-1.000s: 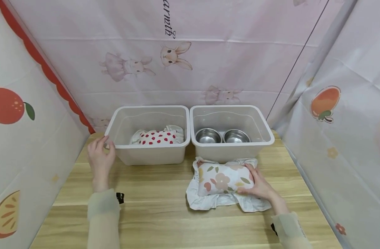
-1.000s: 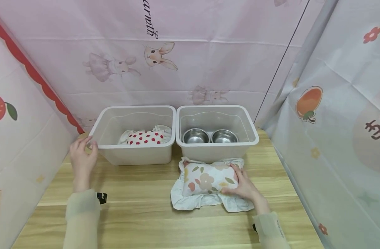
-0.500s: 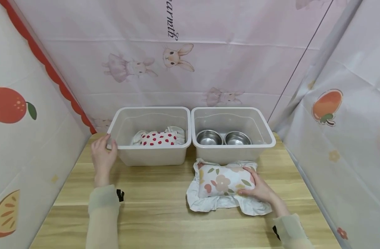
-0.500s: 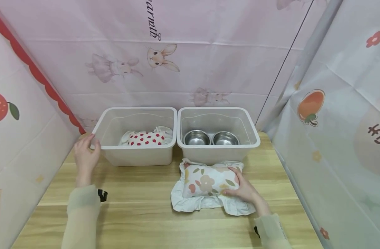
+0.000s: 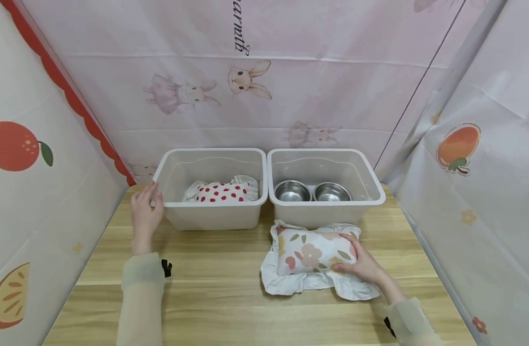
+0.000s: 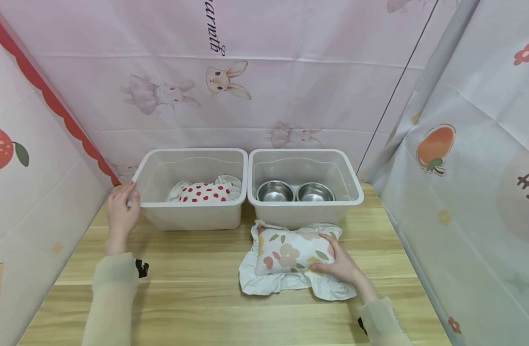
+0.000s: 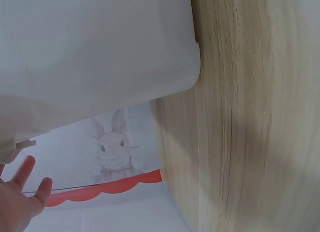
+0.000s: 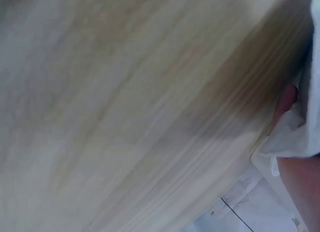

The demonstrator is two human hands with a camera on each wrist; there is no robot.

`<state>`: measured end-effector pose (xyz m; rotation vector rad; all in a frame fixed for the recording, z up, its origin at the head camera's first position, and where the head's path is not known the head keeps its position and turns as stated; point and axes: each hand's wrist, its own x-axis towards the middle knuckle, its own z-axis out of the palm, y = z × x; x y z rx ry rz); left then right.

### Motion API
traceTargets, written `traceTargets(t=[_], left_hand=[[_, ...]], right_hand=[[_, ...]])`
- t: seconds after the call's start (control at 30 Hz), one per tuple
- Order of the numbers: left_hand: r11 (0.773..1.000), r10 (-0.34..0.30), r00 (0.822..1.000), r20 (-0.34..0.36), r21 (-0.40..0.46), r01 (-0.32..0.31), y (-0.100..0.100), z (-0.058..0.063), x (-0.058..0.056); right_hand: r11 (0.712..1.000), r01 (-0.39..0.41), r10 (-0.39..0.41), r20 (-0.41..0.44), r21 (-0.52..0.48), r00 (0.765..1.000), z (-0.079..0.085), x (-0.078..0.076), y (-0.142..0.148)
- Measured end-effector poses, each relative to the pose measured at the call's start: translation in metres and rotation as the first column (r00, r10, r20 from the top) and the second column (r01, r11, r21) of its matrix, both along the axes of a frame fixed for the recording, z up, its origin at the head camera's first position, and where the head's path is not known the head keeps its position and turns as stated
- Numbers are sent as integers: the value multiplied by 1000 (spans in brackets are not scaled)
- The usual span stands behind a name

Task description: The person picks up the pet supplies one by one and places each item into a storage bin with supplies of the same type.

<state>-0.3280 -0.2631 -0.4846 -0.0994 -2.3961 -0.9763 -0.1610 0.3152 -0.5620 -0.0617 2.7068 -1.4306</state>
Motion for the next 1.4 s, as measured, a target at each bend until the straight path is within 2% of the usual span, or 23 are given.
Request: traceTargets(t=[0.17,0.47,0.63,0.87,1.0,1.2,1.4], left_hand=[[1000,10,1000,0,9,-10,-2,-4,-1],[999,12,999,37,29,-14,-5,-9,-4],[999,15,1000,-5,42,-14,-4,-13,-5],[997,12,998,-55,71,-8,0,-17,-7],[996,15,999,-42,88,-11,2,-15,-8],[993,15,1000,-4,114,-15,3,-15,-9],[990,8,1000,25,137,-12,2,-16,-9]], right_hand=[[999,21,-22,-15,-37,1000,-1,1,-4],[988,68,-67,9,-140,998,0,2,-10],[969,112,-104,46,-222,993,-5,5,-14],[943,185,-169,82,-277,982,-11,12,-20],[937,197,-183,75,-288,980,-11,12,-21],[946,190,-178,69,-264,982,-5,13,-22],[933,197,-183,74,-300,980,5,15,-28]])
